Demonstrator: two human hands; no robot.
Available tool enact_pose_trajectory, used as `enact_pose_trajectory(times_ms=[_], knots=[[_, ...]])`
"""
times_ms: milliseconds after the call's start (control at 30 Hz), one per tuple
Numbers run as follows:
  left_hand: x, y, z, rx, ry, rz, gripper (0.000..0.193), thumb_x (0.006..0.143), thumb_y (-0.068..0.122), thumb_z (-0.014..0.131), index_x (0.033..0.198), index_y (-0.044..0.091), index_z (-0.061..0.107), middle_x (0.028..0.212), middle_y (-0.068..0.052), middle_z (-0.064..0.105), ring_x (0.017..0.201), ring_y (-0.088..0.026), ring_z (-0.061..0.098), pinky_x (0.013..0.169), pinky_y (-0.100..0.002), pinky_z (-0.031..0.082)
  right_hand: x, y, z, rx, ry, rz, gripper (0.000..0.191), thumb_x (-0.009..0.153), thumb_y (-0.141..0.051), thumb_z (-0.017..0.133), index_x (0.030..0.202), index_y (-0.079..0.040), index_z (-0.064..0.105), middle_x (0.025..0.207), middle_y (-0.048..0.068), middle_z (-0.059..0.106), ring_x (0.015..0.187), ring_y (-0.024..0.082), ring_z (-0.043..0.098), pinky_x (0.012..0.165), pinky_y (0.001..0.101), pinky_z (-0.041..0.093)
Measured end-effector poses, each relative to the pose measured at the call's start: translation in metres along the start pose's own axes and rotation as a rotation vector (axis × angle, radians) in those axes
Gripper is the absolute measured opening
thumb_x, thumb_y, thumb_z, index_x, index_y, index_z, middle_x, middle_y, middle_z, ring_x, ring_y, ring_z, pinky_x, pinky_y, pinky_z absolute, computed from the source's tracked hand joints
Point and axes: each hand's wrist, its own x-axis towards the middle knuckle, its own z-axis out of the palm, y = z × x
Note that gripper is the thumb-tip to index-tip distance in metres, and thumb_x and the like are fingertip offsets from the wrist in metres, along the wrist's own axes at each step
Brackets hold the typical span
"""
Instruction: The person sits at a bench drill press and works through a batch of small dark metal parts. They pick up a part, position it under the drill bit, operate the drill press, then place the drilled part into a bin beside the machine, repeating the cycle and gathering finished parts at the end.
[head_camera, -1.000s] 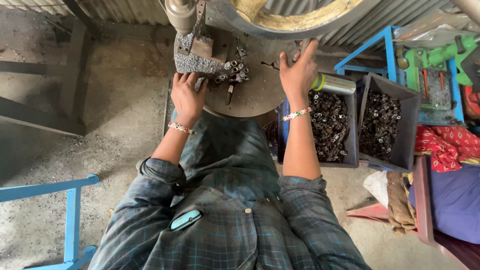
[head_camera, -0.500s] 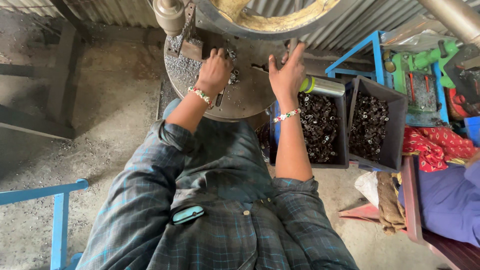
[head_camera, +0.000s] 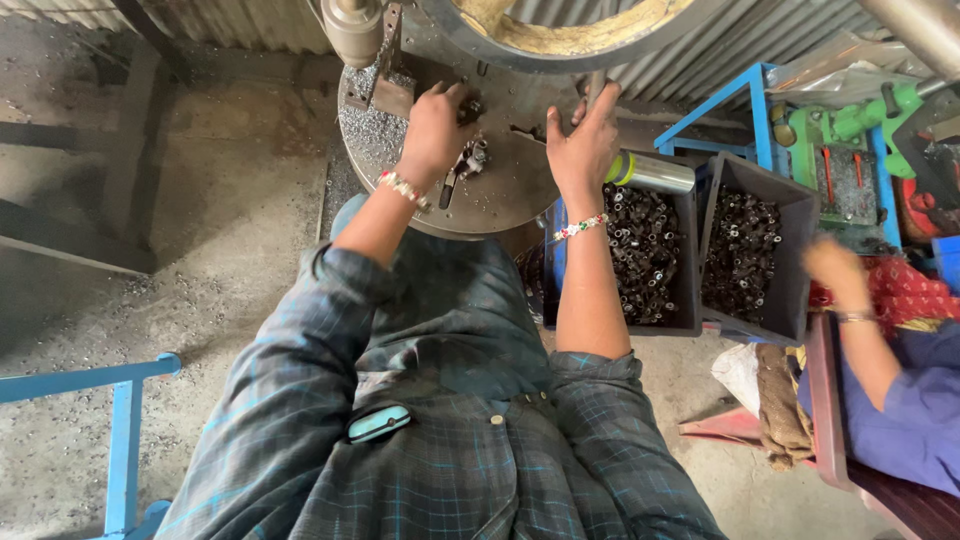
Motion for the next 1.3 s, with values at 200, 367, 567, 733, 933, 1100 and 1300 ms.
enact_pose_trajectory(times_ms=[200,367,567,733,933,1100,1300], knots=[[-0.085,-0.002,-0.01,-1.219,0.186,-0.796,0.022,0.092,0.004,0.077,0.112,0.001,0.07,0.112,-0.009,0.073,0.101,-0.017,0.069,0.088,-0.028,0.057,-0.003,0.003,0.001,0.029,0.056,-0.046,0.076,0.087,-0.013,0.084,0.14,0.0,0.032,0.087,0.008,0.059,0.076,0.029,0.064,0.071,0.0453,0.05],[-0.119,-0.071,-0.037,-1.327,0.787,-0.789,0.011,0.099,-0.003,0.067,0.102,0.004,0.06,0.104,-0.009,0.069,0.09,-0.017,0.064,0.081,-0.029,0.055,-0.001,0.004,0.004,0.005,0.117,-0.127,0.08,0.085,-0.013,0.085,0.141,0.004,0.031,0.098,0.011,0.063,0.077,0.03,0.063,0.072,0.0453,0.051],[-0.068,-0.102,-0.057,-1.019,0.715,-0.479,0.011,0.101,-0.006,0.06,0.108,0.002,0.061,0.116,-0.01,0.071,0.109,-0.015,0.068,0.101,-0.03,0.055,-0.002,0.002,0.002,0.02,0.081,-0.079,0.071,0.088,-0.013,0.084,0.136,0.002,0.034,0.093,0.012,0.063,0.078,0.03,0.064,0.074,0.0451,0.051],[-0.048,-0.095,-0.057,-1.032,0.62,-0.379,0.011,0.104,-0.009,0.057,0.108,0.0,0.059,0.125,-0.013,0.071,0.116,-0.016,0.065,0.106,-0.03,0.051,-0.002,-0.001,-0.002,0.041,0.071,-0.091,0.064,0.088,-0.012,0.084,0.13,0.0,0.037,0.093,0.012,0.062,0.077,0.031,0.063,0.074,0.045,0.051],[-0.039,-0.112,-0.067,-1.108,0.458,-0.451,0.01,0.103,-0.009,0.057,0.107,0.0,0.06,0.12,-0.011,0.072,0.109,-0.014,0.065,0.102,-0.029,0.052,-0.001,-0.003,-0.001,0.016,0.089,-0.084,0.063,0.087,-0.012,0.085,0.128,0.0,0.038,0.092,0.012,0.061,0.077,0.03,0.062,0.073,0.0452,0.05],[-0.022,-0.125,-0.072,-1.459,0.316,-0.637,0.011,0.104,-0.004,0.057,0.112,-0.006,0.065,0.105,-0.013,0.07,0.096,-0.02,0.07,0.092,-0.032,0.059,-0.002,0.001,0.003,-0.013,0.111,-0.105,0.067,0.087,-0.011,0.084,0.132,0.004,0.036,0.084,0.011,0.056,0.076,0.03,0.061,0.072,0.0448,0.049],[-0.014,-0.121,-0.074,-1.442,0.424,-0.652,0.014,0.095,-0.008,0.063,0.108,-0.006,0.067,0.1,-0.012,0.072,0.091,-0.02,0.073,0.087,-0.032,0.063,0.014,0.013,0.019,-0.132,0.043,-0.039,0.056,0.094,-0.025,0.086,0.125,-0.001,0.045,0.097,0.012,0.064,0.092,0.033,0.064,0.082,0.0465,0.05]])
